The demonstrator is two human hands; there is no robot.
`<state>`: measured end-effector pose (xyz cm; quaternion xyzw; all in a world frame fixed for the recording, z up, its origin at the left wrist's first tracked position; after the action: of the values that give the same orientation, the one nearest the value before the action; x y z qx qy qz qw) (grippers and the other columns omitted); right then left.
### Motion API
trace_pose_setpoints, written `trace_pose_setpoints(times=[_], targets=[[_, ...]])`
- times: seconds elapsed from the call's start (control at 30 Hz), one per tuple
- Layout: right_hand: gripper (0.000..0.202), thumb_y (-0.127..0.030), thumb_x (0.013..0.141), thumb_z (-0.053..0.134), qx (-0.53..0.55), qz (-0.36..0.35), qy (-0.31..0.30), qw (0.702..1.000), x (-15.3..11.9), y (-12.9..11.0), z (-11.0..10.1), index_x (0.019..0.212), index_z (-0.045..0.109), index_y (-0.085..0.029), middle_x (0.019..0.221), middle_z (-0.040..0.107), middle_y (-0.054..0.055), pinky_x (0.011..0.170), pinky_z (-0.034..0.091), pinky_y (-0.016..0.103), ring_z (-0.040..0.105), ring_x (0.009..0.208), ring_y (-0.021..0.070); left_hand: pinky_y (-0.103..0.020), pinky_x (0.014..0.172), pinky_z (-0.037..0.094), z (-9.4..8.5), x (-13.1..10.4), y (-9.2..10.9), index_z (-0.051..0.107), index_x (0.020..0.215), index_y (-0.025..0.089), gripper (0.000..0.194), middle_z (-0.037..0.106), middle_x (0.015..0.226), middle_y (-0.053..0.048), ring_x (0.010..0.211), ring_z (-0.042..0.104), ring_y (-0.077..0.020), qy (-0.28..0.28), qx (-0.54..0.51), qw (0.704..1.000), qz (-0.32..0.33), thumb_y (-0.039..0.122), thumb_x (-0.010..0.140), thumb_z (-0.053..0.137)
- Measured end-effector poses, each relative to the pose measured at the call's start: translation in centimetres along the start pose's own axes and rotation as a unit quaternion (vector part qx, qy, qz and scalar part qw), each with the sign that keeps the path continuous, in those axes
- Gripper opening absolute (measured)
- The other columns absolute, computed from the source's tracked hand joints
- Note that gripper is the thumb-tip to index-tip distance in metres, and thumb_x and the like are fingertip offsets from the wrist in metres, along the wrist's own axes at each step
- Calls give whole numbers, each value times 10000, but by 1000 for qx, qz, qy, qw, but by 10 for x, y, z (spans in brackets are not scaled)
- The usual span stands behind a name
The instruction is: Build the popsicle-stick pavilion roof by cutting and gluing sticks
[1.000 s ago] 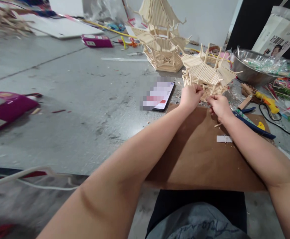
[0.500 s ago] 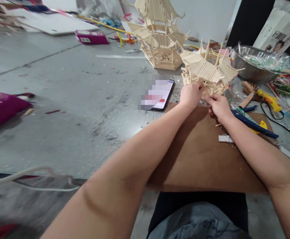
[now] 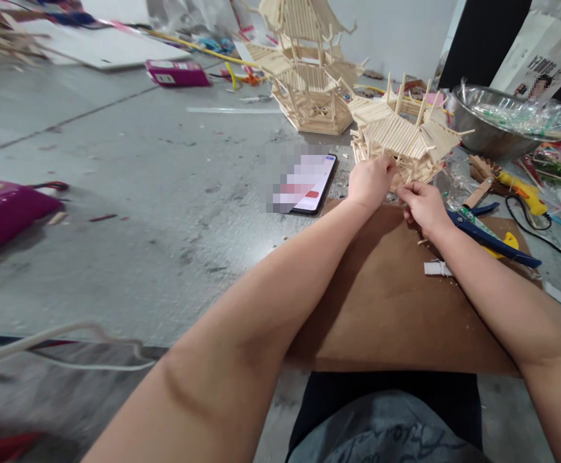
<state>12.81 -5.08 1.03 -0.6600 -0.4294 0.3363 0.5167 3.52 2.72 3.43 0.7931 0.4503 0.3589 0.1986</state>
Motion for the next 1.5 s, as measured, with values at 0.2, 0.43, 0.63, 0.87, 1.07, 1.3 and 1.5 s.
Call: trace_pose_setpoints(times=[0.2, 0.43, 0.63, 0.87, 1.07, 1.3, 1.5], targets=[[149, -242, 729, 537, -8, -13, -7, 1000, -1, -1, 0, 602, 476, -192, 383, 379, -72, 294, 233, 197, 350, 303, 73, -301, 806, 421, -1, 2, 1, 650, 766, 179, 165, 669, 787, -53, 825, 598, -192, 6, -17, 1000, -5, 232, 782, 495], [139, -259, 723, 531, -19, -26, -14, 999, 1, 2, 0, 614, 478, -192, 420, 417, -61, 303, 245, 191, 362, 321, 69, -292, 795, 424, -2, 0, 2, 635, 754, 192, 148, 661, 785, -38, 831, 597, -186, 13, -14, 1000, 5, 224, 785, 495], [136, -260, 711, 542, -6, -26, -15, 1000, 1, 3, 1, 611, 485, -189, 440, 425, -59, 299, 247, 195, 362, 320, 67, -282, 780, 419, -3, -2, 1, 628, 741, 201, 134, 657, 778, -39, 821, 595, -181, 19, -25, 999, -5, 229, 780, 503], [140, -270, 718, 541, -20, -24, -9, 999, 0, 3, 0, 618, 484, -190, 449, 437, -55, 313, 254, 193, 372, 330, 66, -260, 773, 414, -1, -1, 0, 613, 733, 199, 110, 648, 755, -22, 826, 583, -162, 27, -52, 998, -18, 223, 771, 512], [140, -265, 717, 540, -21, -26, -12, 999, 0, 3, 0, 611, 484, -193, 424, 407, -64, 312, 250, 196, 365, 319, 69, -262, 764, 413, -1, 1, -1, 604, 739, 198, 95, 647, 773, -27, 834, 579, -166, 24, -54, 998, -20, 245, 768, 527], [135, -263, 717, 538, -26, -29, -14, 999, 1, 2, 0, 617, 484, -191, 430, 416, -64, 324, 258, 196, 370, 328, 68, -263, 768, 414, -1, 2, -1, 609, 746, 203, 79, 641, 772, -24, 864, 578, -174, 21, -62, 998, -23, 232, 759, 536], [147, -255, 719, 542, -20, -32, -11, 999, 0, 2, 0, 600, 480, -193, 415, 401, -70, 320, 257, 196, 363, 314, 65, -282, 779, 415, -1, 3, -2, 622, 758, 194, 95, 651, 791, -37, 816, 584, -172, 21, -47, 999, -12, 243, 757, 541]])
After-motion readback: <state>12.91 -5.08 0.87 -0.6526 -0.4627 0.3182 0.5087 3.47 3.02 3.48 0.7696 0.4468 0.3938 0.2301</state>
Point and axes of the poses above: each hand's wrist, its own x-axis towards the middle knuckle, its own z-axis out of the palm, y = z × x, the point moved 6 cm from there along x, towards the middle knuckle
